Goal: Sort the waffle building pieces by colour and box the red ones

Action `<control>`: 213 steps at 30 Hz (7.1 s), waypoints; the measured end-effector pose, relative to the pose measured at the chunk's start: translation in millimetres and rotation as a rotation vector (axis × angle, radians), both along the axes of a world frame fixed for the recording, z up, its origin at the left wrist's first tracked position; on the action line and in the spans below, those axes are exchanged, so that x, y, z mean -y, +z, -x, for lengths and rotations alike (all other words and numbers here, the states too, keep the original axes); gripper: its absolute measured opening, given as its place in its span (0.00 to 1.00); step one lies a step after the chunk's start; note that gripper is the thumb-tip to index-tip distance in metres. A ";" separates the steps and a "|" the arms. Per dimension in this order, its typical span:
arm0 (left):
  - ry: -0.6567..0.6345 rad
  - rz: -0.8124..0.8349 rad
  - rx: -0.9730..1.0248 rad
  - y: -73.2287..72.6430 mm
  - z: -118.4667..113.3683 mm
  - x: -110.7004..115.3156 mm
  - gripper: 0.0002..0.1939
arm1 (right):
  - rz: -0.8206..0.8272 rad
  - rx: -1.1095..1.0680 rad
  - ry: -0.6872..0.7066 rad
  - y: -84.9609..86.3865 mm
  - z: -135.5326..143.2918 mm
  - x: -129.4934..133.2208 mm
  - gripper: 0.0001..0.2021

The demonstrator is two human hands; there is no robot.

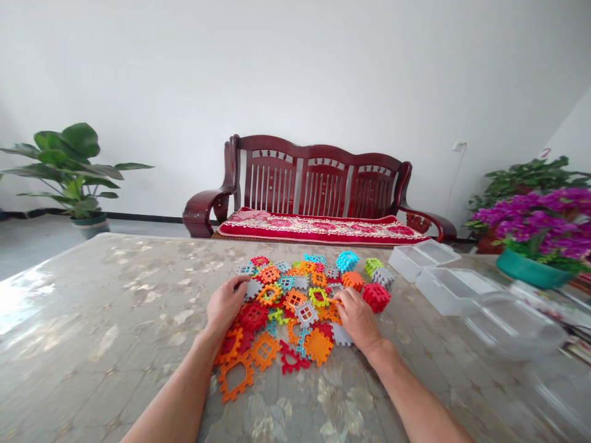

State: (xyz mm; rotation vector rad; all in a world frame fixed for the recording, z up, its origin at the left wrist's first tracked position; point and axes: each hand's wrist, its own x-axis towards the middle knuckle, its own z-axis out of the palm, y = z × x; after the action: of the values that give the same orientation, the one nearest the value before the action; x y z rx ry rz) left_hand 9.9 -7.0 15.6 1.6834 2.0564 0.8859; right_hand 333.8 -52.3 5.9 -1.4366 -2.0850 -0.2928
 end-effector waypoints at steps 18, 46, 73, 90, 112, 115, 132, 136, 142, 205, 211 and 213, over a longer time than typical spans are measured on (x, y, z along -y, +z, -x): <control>0.003 -0.040 -0.008 -2.8 1.1 -1.6 0.18 | 0.057 -0.221 -0.082 -8.3 -0.6 -4.9 0.10; 0.006 -0.053 -0.006 -3.4 1.5 -0.7 0.17 | 0.104 -0.452 0.160 -5.5 -1.0 -10.5 0.28; 0.021 -0.023 -0.009 -0.2 -0.1 0.1 0.18 | -0.003 0.020 -0.509 53.6 -21.7 -10.8 0.22; 0.013 -0.031 -0.008 -1.3 0.7 -0.1 0.17 | 0.113 0.125 -0.564 45.1 -34.6 -33.4 0.24; 0.007 -0.004 0.005 -4.2 1.6 -2.8 0.18 | 0.671 0.141 -0.139 61.6 -2.1 3.1 0.25; 0.008 -0.017 0.001 -5.2 2.0 -2.9 0.18 | 0.652 0.137 -0.161 62.3 -2.1 1.3 0.24; 0.012 0.011 0.008 -0.2 0.4 0.0 0.19 | 0.701 0.095 -0.253 68.4 0.7 3.5 0.21; 0.015 0.007 0.009 0.5 -0.2 0.4 0.19 | 0.700 0.108 -0.248 63.2 2.0 1.2 0.22; 0.015 0.000 0.006 0.5 -0.2 0.2 0.19 | 0.602 0.019 -0.207 69.9 -2.6 -3.1 0.03; 0.019 -0.039 -0.003 -5.9 2.2 -2.5 0.17 | 0.155 0.159 -0.617 49.8 -28.9 -20.3 0.20; 0.032 -0.019 -0.013 -2.7 0.8 -0.8 0.18 | 0.143 0.078 -0.370 50.0 -15.7 -16.9 0.10; 0.028 -0.009 -0.009 -2.0 0.7 -0.2 0.18 | 0.236 0.050 -0.241 51.0 -7.9 -14.9 0.08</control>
State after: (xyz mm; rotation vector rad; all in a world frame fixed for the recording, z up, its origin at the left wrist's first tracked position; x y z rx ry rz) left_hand 9.2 -6.8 13.5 1.6700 2.0896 0.8998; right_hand 341.8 -37.4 56.8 -1.8431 -2.0399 -0.1821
